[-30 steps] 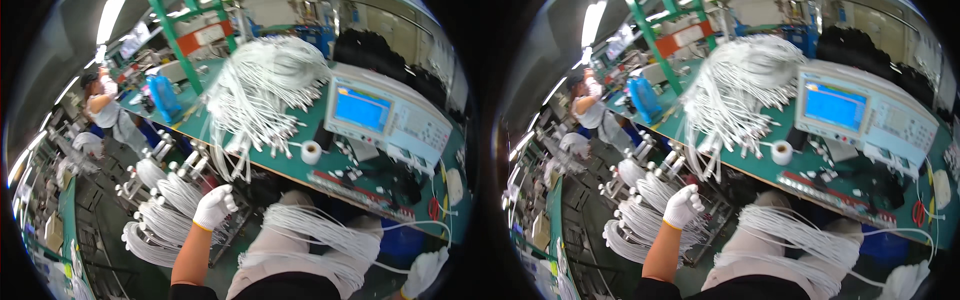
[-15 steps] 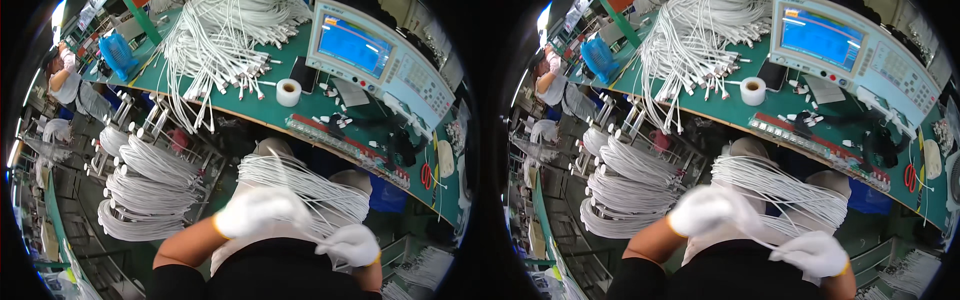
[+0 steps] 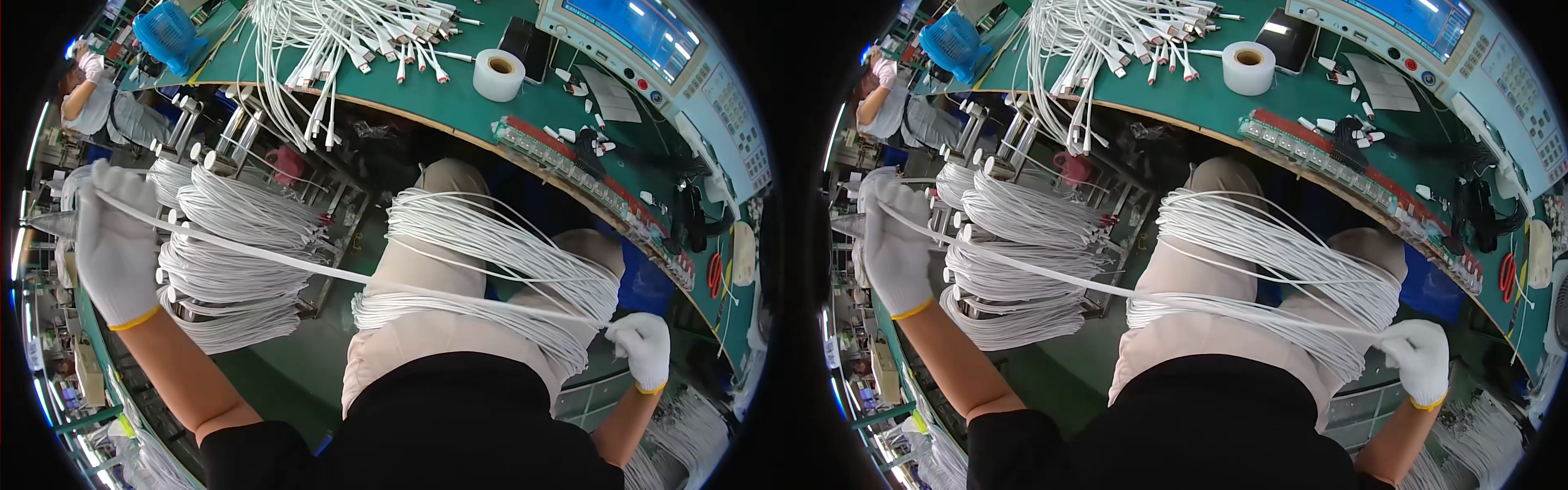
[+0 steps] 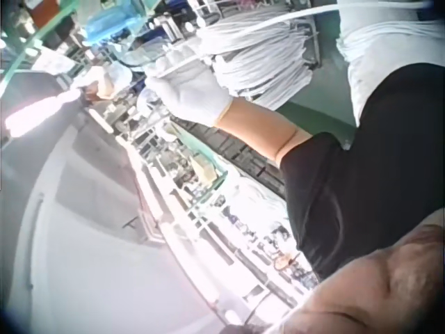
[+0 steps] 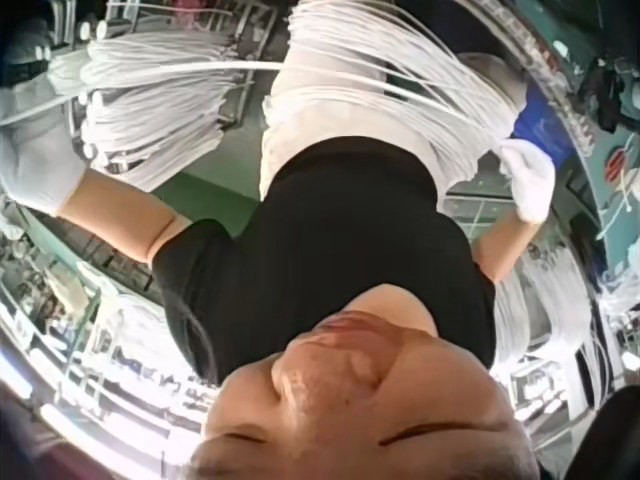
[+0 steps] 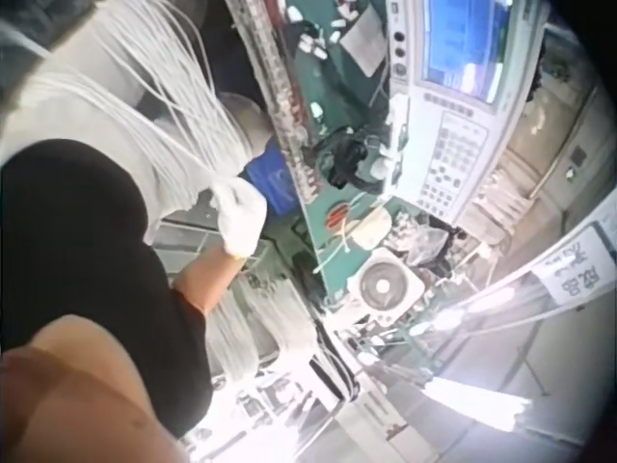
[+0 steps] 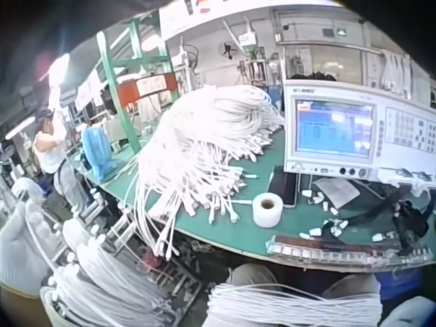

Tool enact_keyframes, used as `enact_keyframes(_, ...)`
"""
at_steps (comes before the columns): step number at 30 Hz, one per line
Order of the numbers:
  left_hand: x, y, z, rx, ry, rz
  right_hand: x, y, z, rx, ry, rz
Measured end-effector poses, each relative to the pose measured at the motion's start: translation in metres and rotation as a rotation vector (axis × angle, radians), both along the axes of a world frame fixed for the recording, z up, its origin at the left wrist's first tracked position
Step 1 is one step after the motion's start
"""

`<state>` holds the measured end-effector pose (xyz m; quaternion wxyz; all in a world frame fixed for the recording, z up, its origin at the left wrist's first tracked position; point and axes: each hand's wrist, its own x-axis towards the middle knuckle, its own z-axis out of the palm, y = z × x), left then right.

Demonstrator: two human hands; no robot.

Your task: The person tests cables by plugging their connectors into a testing board, unplugs them, bundles the cables together, and hangs the bundle onto a metal rack.

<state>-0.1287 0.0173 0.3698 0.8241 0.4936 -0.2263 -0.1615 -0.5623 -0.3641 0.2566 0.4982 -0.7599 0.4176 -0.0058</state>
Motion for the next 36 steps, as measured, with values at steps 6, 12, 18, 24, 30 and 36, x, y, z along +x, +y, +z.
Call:
enact_keyframes(6,0.050,0.046,0.025,0.095,-0.122,0.116,-0.014,-0.004,-0.006,0.034,-0.118,-0.108)
enact_keyframes(12,0.059,0.029,0.036,0.103,-0.081,0.510,-0.011,-0.005,-0.023,0.029,-0.168,-0.035)
enact_keyframes(18,0.137,0.114,-0.003,0.091,0.004,-0.035,-0.036,-0.027,-0.042,-0.073,-0.137,-0.143)
enact_keyframes(24,0.131,0.105,-0.046,0.221,0.112,0.733,-0.101,-0.045,-0.056,-0.204,-0.026,-0.243)
enact_keyframes(30,0.113,0.091,-0.071,0.355,0.020,0.857,-0.125,-0.051,-0.054,-0.301,-0.100,-0.417)
enact_keyframes(36,0.148,0.138,-0.084,0.568,0.228,0.296,-0.104,-0.041,-0.037,-0.534,-0.282,-0.458)
